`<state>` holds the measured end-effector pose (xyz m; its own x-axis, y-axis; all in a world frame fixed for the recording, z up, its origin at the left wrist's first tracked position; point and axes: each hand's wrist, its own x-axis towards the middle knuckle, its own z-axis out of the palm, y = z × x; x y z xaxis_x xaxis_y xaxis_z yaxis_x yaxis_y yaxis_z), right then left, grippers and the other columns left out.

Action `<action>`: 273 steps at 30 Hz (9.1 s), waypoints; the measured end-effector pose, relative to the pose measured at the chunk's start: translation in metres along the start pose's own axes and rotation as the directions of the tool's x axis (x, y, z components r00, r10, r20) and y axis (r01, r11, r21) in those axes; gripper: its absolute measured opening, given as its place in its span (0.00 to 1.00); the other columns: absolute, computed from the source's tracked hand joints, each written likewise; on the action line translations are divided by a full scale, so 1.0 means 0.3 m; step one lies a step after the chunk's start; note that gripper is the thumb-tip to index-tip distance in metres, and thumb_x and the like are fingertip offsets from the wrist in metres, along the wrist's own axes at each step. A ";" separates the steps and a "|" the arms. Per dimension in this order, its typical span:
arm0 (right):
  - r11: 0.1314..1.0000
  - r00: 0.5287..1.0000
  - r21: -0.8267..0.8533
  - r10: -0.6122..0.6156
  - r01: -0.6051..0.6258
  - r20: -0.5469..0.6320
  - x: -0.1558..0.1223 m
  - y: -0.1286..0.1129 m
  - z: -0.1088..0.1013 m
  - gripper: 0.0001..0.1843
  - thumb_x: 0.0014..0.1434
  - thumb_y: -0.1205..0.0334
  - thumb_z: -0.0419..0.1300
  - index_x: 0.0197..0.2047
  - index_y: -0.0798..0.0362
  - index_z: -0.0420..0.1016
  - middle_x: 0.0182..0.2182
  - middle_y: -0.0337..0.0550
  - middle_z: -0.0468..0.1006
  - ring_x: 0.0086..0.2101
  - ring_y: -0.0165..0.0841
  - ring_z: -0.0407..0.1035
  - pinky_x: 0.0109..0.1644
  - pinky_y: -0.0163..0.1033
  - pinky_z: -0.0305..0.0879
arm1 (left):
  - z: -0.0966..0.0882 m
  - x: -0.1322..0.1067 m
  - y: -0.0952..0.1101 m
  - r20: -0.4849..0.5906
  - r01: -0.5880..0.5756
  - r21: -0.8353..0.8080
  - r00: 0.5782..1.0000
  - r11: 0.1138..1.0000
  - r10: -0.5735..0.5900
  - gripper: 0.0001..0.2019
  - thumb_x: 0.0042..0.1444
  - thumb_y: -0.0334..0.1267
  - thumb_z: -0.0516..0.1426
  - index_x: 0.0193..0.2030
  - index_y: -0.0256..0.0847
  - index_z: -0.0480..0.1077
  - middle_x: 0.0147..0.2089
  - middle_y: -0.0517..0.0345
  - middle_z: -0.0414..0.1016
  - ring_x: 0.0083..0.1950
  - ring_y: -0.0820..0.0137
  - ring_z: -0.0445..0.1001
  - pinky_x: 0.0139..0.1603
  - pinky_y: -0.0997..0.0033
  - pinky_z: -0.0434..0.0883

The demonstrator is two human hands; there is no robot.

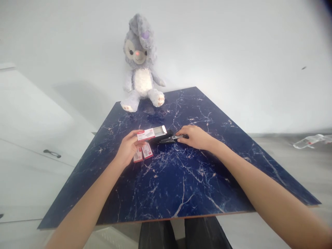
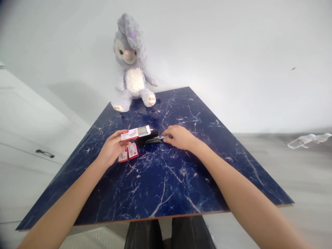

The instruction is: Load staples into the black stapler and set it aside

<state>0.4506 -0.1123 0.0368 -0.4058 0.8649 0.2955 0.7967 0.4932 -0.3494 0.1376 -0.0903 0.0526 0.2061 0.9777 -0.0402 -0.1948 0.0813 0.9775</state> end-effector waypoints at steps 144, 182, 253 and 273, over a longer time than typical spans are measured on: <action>0.938 0.938 -0.027 0.345 -0.346 -0.028 0.032 -0.065 0.068 0.21 0.62 0.53 0.54 0.19 0.50 0.69 0.20 0.39 0.73 0.25 0.31 0.65 0.31 0.37 0.53 | 0.020 -0.028 -0.040 0.358 -0.397 0.890 0.913 0.225 0.195 0.29 0.57 0.45 0.64 0.65 0.45 0.67 0.50 0.52 0.81 0.57 0.54 0.73 0.60 0.46 0.70; 0.995 0.989 -0.037 0.092 -0.088 0.117 0.014 -0.132 0.073 0.19 0.65 0.58 0.55 0.55 0.45 0.79 0.39 0.41 0.84 0.37 0.36 0.76 0.39 0.36 0.63 | 0.036 -0.046 -0.051 0.546 -0.555 0.801 0.831 0.226 0.103 0.36 0.58 0.50 0.63 0.72 0.52 0.58 0.63 0.48 0.71 0.61 0.52 0.68 0.61 0.48 0.67; 0.941 0.946 0.332 0.046 0.066 -0.320 -0.028 -0.216 -0.015 0.05 0.59 0.62 0.58 0.32 0.51 0.65 0.22 0.33 0.71 0.23 0.27 0.64 0.31 0.34 0.57 | 0.019 -0.080 -0.018 0.408 -0.669 0.681 0.685 0.298 0.604 0.09 0.56 0.42 0.65 0.43 0.44 0.79 0.32 0.59 0.80 0.29 0.72 0.75 0.32 0.71 0.71; 0.942 0.994 0.321 0.110 -0.102 -0.006 -0.009 -0.177 0.063 0.07 0.55 0.65 0.59 0.39 0.50 0.71 0.28 0.36 0.79 0.27 0.30 0.72 0.35 0.35 0.63 | 0.006 -0.035 -0.050 0.479 -0.505 0.782 0.862 0.365 0.166 0.23 0.50 0.47 0.68 0.48 0.46 0.65 0.59 0.52 0.73 0.58 0.55 0.73 0.59 0.51 0.68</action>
<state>0.4009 -0.1391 0.0380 -0.3133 0.9132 0.2605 0.6478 0.4061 -0.6445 0.1400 -0.1023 0.0388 0.6047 0.7635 0.2267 0.5751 -0.6155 0.5389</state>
